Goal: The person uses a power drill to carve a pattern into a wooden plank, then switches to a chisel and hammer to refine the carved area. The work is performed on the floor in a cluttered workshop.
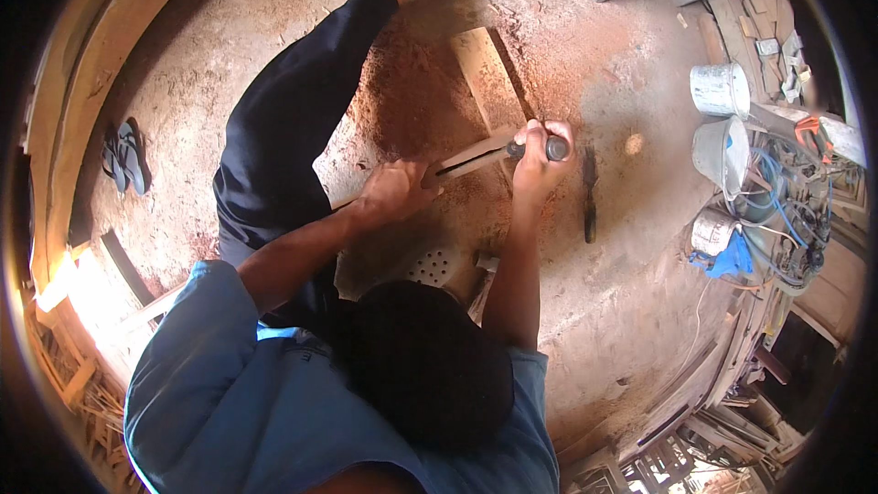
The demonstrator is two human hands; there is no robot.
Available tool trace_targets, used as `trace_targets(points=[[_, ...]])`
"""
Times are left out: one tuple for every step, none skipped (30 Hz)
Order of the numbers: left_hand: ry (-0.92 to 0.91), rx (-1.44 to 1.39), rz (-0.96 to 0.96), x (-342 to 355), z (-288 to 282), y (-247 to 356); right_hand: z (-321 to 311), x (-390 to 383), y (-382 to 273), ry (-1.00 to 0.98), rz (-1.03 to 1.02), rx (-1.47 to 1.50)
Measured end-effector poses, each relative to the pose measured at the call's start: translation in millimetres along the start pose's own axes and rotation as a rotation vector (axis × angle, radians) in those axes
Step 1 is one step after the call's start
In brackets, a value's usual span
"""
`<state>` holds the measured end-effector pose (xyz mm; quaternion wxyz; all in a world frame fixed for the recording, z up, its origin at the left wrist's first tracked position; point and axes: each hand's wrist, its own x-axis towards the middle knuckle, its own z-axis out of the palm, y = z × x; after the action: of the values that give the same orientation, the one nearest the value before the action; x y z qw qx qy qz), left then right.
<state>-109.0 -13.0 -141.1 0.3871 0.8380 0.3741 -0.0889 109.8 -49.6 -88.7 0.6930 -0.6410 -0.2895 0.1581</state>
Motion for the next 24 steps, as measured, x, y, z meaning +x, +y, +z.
trace_targets(points=[[0.014,0.011,0.011,0,-3,0,-1,0,5,-0.032,0.025,0.053],[-0.029,0.036,0.006,-1,-3,1,-2,-3,7,0.006,0.039,0.139],[-0.042,0.063,0.005,-2,-3,1,-3,-5,7,0.023,0.063,0.027],[-0.048,0.063,0.004,-3,-2,1,-3,-8,6,0.089,0.061,-0.036],[-0.016,0.067,0.003,-4,2,2,-2,-10,3,0.086,0.019,-0.074],[0.025,0.064,0.009,-5,3,1,-2,-11,-1,0.087,0.048,-0.157],[0.009,0.095,-0.011,-5,5,0,-1,-13,-4,0.121,0.070,-0.177],[-0.005,0.113,-0.018,-5,7,0,-1,-12,-9,0.086,0.081,-0.188],[-0.013,0.132,-0.021,-4,8,-1,0,-11,-11,0.021,0.099,-0.195],[-0.016,0.108,-0.031,-3,9,-2,0,-9,-14,-0.029,0.064,-0.177],[-0.015,0.086,-0.042,-2,9,-3,0,-5,-16,-0.111,0.042,-0.154],[0.000,0.066,-0.047,-1,8,-4,0,-4,-18,-0.106,0.010,-0.114],[-0.049,0.064,-0.066,0,7,-4,0,-2,-20,-0.078,0.122,-0.178],[-0.062,0.058,-0.081,1,7,-5,1,-2,-21,0.013,0.209,-0.217],[-0.017,0.045,-0.088,1,6,-5,1,0,-22,0.027,0.284,-0.224],[-0.043,0.033,-0.085,0,5,-5,1,0,-25,0.022,0.256,-0.192],[-0.038,0.009,-0.075,1,4,-4,1,1,-27,-0.040,0.153,-0.195],[-0.022,-0.031,-0.048,0,3,-4,1,2,-30,-0.117,0.105,-0.210],[-0.032,0.016,-0.054,1,1,-3,0,2,-33,-0.141,0.070,-0.239],[-0.037,0.034,-0.043,1,1,-3,0,2,-37,-0.147,0.135,-0.304],[-0.027,0.065,-0.063,2,0,-3,2,0,-38,-0.145,0.117,-0.360],[-0.062,0.044,-0.061,2,1,-2,2,-2,-39,-0.116,0.055,-0.411],[-0.102,0.051,-0.092,1,2,-1,2,-3,-40,-0.099,-0.013,-0.451],[-0.107,0.072,-0.086,3,2,-1,0,-2,-39,-0.320,-0.337,-0.307]])
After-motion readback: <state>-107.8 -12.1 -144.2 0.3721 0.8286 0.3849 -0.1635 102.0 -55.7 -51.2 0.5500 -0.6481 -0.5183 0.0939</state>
